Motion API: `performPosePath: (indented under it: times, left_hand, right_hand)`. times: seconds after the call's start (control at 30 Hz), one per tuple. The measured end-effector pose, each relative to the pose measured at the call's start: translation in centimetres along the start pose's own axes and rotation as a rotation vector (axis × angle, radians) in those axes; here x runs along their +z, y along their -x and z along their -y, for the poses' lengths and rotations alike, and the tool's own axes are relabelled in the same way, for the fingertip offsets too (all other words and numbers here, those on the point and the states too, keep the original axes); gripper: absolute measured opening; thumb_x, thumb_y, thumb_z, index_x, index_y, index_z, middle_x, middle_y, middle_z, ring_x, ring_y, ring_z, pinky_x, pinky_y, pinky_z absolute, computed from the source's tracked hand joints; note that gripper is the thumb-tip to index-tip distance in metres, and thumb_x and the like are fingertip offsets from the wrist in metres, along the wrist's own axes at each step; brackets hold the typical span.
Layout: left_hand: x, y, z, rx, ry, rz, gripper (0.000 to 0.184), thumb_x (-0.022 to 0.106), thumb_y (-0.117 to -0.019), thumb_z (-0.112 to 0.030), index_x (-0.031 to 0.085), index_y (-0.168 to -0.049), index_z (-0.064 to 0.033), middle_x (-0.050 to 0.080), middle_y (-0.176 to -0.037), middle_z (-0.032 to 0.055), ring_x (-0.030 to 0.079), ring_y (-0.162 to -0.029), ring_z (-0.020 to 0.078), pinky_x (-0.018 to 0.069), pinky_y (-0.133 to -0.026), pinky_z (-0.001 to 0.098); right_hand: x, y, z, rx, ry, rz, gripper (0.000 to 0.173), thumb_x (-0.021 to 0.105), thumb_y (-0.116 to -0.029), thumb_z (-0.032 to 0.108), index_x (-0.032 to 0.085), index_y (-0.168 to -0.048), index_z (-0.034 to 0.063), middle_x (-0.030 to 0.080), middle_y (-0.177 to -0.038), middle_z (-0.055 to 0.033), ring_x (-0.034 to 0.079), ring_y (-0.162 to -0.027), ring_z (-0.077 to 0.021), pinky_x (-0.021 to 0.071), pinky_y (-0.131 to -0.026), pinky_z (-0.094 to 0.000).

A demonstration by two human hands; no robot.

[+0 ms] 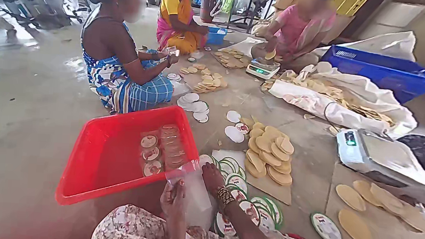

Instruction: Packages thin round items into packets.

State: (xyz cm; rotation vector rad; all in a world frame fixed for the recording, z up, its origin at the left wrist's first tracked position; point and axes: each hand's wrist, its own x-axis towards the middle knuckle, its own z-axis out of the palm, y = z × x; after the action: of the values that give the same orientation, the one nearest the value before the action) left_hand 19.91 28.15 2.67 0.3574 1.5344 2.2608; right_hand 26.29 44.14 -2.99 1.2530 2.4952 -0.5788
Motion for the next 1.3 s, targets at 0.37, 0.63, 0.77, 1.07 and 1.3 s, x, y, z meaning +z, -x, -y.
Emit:
performPosePath:
  times: [0.37,0.63,0.77,1.07,1.3]
  left_hand:
    - [0.4,-0.1,0.9,-0.054,-0.009,0.011,0.01,0.06,-0.0938,0.003,0.068,-0.099,0.0019,0.068,-0.074,0.0001,0.06,-0.06,0.0049,0.0527,-0.059,0.0186]
    - [0.1,-0.2,0.9,-0.044,-0.012,-0.008,0.008,0.061,-0.0951,0.002,0.068,-0.098,0.0004,0.066,-0.07,-0.0026,0.059,-0.058,0.003,0.0523,-0.057,0.0177]
    - [-0.1,0.3,0.6,-0.029,-0.036,0.051,0.007,0.061,-0.0962,-0.001,0.067,-0.1,-0.0032,0.066,-0.074,-0.0078,0.06,-0.062,0.0,0.0536,-0.061,0.0168]
    - [-0.2,1.6,-0.3,-0.006,-0.039,0.156,0.013,0.056,-0.0993,-0.001,0.064,-0.097,-0.0103,0.063,-0.069,-0.0131,0.058,-0.058,-0.0021,0.0519,-0.057,0.0145]
    - [-0.5,1.6,0.8,0.009,-0.12,0.163,0.01,0.059,-0.0973,0.0,0.063,-0.098,-0.0095,0.063,-0.071,-0.0135,0.058,-0.058,-0.0028,0.0526,-0.057,0.0144]
  right_hand:
    - [-1.4,1.5,-0.7,-0.144,0.076,0.132,0.035,0.058,-0.0989,0.01,0.061,-0.131,-0.0034,0.055,-0.141,-0.0258,0.052,-0.131,-0.0472,0.0474,-0.099,-0.0629]
    - [-3.3,5.6,-4.8,0.008,-0.715,-0.403,0.022,0.07,-0.095,0.02,0.076,-0.103,0.0005,0.075,-0.099,-0.0149,0.072,-0.096,-0.027,0.0554,-0.092,-0.0485]
    - [-4.8,13.4,-7.7,0.035,-1.354,-0.61,0.004,0.071,-0.0889,0.004,0.069,-0.088,0.0006,0.068,-0.075,-0.0017,0.065,-0.067,-0.0084,0.0576,-0.065,-0.0267]
    - [-2.4,32.4,-15.3,0.267,-1.556,-0.798,0.01,0.07,-0.0815,0.004,0.067,-0.09,0.0071,0.072,-0.08,-0.0032,0.069,-0.069,-0.0106,0.0592,-0.061,-0.026]
    - [3.2,36.5,-20.2,0.487,-1.289,-0.7,0.025,0.071,-0.0844,-0.003,0.066,-0.109,-0.002,0.069,-0.078,-0.0035,0.066,-0.069,-0.0102,0.0579,-0.067,-0.0285]
